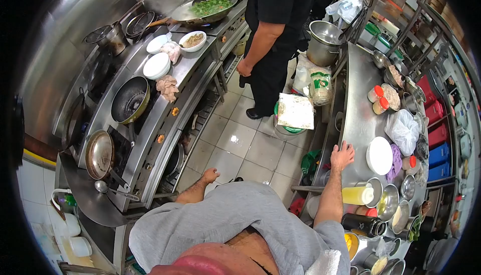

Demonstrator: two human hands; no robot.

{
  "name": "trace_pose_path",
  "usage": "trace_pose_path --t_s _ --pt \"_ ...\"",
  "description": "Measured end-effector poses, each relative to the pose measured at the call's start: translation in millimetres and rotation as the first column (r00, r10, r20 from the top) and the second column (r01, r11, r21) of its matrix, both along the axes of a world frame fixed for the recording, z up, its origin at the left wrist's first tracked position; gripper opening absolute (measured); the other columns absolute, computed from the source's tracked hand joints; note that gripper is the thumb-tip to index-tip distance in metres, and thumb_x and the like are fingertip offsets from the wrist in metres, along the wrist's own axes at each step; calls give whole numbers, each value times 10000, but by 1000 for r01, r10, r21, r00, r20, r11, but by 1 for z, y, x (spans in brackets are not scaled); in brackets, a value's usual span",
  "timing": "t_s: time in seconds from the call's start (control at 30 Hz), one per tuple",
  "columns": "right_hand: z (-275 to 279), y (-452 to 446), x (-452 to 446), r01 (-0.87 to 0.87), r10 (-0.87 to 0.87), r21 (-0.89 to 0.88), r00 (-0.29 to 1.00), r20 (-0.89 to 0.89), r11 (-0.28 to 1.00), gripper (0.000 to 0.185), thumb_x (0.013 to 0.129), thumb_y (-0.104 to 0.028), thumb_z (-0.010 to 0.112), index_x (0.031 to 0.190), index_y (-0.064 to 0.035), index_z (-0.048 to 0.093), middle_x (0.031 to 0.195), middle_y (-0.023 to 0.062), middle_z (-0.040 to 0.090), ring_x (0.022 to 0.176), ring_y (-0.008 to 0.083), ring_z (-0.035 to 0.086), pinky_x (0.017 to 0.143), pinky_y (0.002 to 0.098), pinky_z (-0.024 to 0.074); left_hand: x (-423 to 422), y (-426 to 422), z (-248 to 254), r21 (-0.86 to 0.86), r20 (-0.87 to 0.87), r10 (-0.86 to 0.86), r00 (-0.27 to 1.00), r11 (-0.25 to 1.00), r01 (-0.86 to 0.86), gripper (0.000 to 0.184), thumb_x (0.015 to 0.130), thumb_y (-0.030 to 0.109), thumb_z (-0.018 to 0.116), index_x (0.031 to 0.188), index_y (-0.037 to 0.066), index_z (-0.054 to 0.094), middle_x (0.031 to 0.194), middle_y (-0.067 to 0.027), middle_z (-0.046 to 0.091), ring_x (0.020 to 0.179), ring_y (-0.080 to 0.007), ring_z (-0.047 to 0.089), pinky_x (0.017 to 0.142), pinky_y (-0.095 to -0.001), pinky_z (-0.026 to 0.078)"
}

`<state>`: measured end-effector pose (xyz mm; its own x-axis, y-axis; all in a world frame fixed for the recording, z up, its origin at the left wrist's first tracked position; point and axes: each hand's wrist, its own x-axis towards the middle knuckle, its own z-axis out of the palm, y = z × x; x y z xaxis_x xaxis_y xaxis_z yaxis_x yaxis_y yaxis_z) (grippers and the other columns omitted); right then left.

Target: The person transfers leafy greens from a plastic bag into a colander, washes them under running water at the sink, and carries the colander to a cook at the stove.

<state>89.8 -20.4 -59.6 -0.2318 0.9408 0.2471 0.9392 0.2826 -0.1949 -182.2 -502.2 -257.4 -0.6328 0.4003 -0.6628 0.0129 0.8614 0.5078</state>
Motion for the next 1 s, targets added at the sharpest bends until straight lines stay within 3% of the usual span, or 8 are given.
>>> trace_pose_path --t_s 0.5,1.0 --pt "-8 5 3 12 -12 -12 1000 9 1000 472 764 -327 603 1205 -197 497 1279 88 394 1217 271 304 966 480 251 2 -5 8 -50 -159 -94 983 995 87 504 734 337 617 1115 14 546 1119 -179 559 1075 -302 513 927 -365 402" --pt "1 -1 1 6 -7 -29 1000 -25 1000 462 774 -311 598 1205 -176 501 1291 118 380 1228 292 288 977 488 235 3 -12 5 -50 -151 -80 985 996 73 501 722 336 616 1105 18 554 1103 -185 566 1066 -302 519 922 -366 405"
